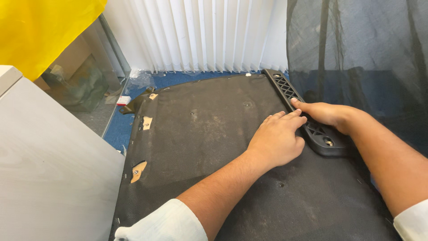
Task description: The person assembles a chair by attaching a black plastic frame to a black seat cushion. They align the frame with the seat, insert screws into the mounting holes, and use a screwdriver to tighten the screws, securing the frame to the seat.
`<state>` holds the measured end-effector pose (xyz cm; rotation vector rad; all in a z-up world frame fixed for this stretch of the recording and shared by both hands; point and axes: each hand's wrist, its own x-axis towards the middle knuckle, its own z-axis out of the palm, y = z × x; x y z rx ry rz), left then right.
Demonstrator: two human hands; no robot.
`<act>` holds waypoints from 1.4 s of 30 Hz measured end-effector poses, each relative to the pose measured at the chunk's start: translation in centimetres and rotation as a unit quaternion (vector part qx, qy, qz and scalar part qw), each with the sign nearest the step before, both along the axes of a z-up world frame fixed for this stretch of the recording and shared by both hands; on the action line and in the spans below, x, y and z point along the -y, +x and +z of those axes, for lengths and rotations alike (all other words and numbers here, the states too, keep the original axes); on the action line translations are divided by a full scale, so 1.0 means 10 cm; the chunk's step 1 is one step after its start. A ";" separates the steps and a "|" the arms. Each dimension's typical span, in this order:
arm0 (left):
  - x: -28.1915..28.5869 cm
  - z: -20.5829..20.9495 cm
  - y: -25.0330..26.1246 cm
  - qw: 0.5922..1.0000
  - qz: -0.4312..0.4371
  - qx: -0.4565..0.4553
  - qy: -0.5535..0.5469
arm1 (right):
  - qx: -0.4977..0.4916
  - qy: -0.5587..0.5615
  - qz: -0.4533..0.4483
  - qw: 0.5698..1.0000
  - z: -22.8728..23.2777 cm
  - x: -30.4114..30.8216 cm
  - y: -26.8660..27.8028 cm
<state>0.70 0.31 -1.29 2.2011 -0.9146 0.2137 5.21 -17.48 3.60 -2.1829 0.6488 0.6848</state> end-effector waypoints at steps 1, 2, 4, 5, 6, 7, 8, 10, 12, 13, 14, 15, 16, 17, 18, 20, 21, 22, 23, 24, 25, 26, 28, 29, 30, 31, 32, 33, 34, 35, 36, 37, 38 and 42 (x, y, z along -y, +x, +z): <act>0.00 0.01 0.00 1.000 -0.002 -0.001 0.001 | -0.003 0.010 -0.003 1.000 -0.01 0.00 0.02; 0.00 0.00 0.00 1.000 -0.006 -0.001 0.004 | -0.008 0.018 -0.006 1.000 -0.02 0.00 0.03; -0.01 0.00 0.02 1.000 -0.014 0.000 0.011 | 0.004 0.026 -0.010 1.000 -0.04 0.03 0.05; -0.04 0.00 0.05 0.999 -0.035 0.004 0.001 | 0.010 0.030 -0.013 0.999 -0.04 0.04 0.06; -0.10 0.00 0.09 0.998 -0.057 0.006 -0.008 | 0.013 0.051 -0.020 0.998 -0.04 0.05 0.08; -0.17 0.00 0.13 0.997 -0.079 0.009 -0.017 | 0.016 0.071 -0.028 0.997 -0.05 0.06 0.10; -0.29 0.00 0.20 0.998 -0.059 -0.032 0.005 | 0.020 0.091 -0.035 0.995 -0.05 0.06 0.12; -0.69 0.02 0.40 0.996 0.004 -0.090 0.028 | 0.033 0.088 -0.054 0.994 -0.07 0.06 0.14; -1.24 0.05 0.60 0.985 0.112 -0.130 0.000 | 0.037 0.089 -0.064 0.993 -0.07 0.06 0.17; -1.51 0.07 0.71 0.989 0.144 -0.030 -0.013 | 0.035 0.092 -0.064 0.993 -0.07 0.06 0.19; -1.81 0.08 0.77 0.967 0.227 -0.116 0.030 | 0.033 0.094 -0.063 0.993 -0.07 0.06 0.21; -2.09 0.09 0.80 0.957 0.277 -0.079 0.038 | 0.026 0.100 -0.066 0.993 -0.07 0.06 0.23; -2.34 0.09 0.81 0.941 0.324 -0.084 0.053 | 0.019 0.105 -0.067 0.992 -0.08 0.05 0.26; -2.55 0.09 0.79 0.923 0.369 -0.089 0.067 | 0.011 0.110 -0.069 0.992 -0.08 0.03 0.28; -2.72 0.07 0.76 0.900 0.418 -0.084 0.090 | 0.018 0.101 -0.066 0.993 -0.08 0.02 0.30; -2.99 0.07 0.67 0.862 0.475 -0.156 0.078 | 0.032 0.082 -0.062 0.994 -0.09 -0.01 0.34; -3.09 0.08 0.63 0.844 0.481 -0.233 0.042 | 0.038 0.079 -0.065 0.994 -0.11 -0.01 0.35; -3.14 0.07 0.58 0.820 0.482 -0.309 0.005 | 0.044 0.076 -0.067 0.994 -0.12 -0.02 0.36; -3.15 0.04 0.51 0.795 0.447 -0.398 -0.099 | 0.050 0.072 -0.070 0.994 -0.13 -0.03 0.37; -3.15 0.02 0.44 0.755 0.402 -0.478 -0.201 | 0.050 0.065 -0.066 0.994 -0.15 -0.04 0.38; -3.15 0.02 0.39 0.700 0.348 -0.547 -0.299 | 0.051 0.058 -0.063 0.995 -0.16 -0.04 0.39; -3.12 0.03 0.37 0.694 0.355 -0.550 -0.301 | 0.051 0.050 -0.061 0.996 -0.18 -0.03 0.39; -3.05 0.03 0.29 0.679 0.369 -0.555 -0.307 | 0.046 0.047 -0.061 0.996 -0.21 -0.02 0.43; -3.04 0.05 0.25 0.683 0.359 -0.554 -0.313 | 0.044 0.046 -0.059 0.996 -0.22 -0.01 0.46; -3.03 0.08 0.20 0.687 0.349 -0.553 -0.317 | 0.040 0.042 -0.050 0.997 -0.24 0.00 0.50; -3.01 0.11 0.17 0.691 0.338 -0.552 -0.321 | 0.037 0.038 -0.041 0.998 -0.24 0.03 0.56; -2.96 0.12 0.12 0.685 0.332 -0.552 -0.339 | 0.031 0.035 -0.031 0.998 -0.25 0.09 0.62; -2.90 0.14 0.08 0.679 0.326 -0.552 -0.358 | 0.027 0.038 -0.026 0.999 -0.27 0.14 0.72; -2.86 0.17 0.04 0.673 0.321 -0.549 -0.379 | 0.025 0.041 -0.017 0.999 -0.27 0.15 0.86; -2.80 0.18 -0.01 0.661 0.315 -0.540 -0.415 | 0.023 0.044 -0.008 0.999 -0.26 0.16 0.99; -2.72 0.19 -0.06 0.648 0.310 -0.528 -0.453 | 0.042 0.006 0.010 0.999 -0.25 0.15 1.12; -2.64 0.20 -0.11 0.635 0.303 -0.515 -0.490 | 0.061 -0.032 0.029 0.997 -0.23 0.15 1.25; -2.55 0.21 -0.15 0.626 0.317 -0.495 -0.513 | 0.082 -0.068 0.047 0.993 -0.20 0.14 1.38; -2.25 0.25 -0.33 0.587 0.370 -0.444 -0.567 | 0.113 -0.132 0.113 0.978 -0.07 -0.01 1.91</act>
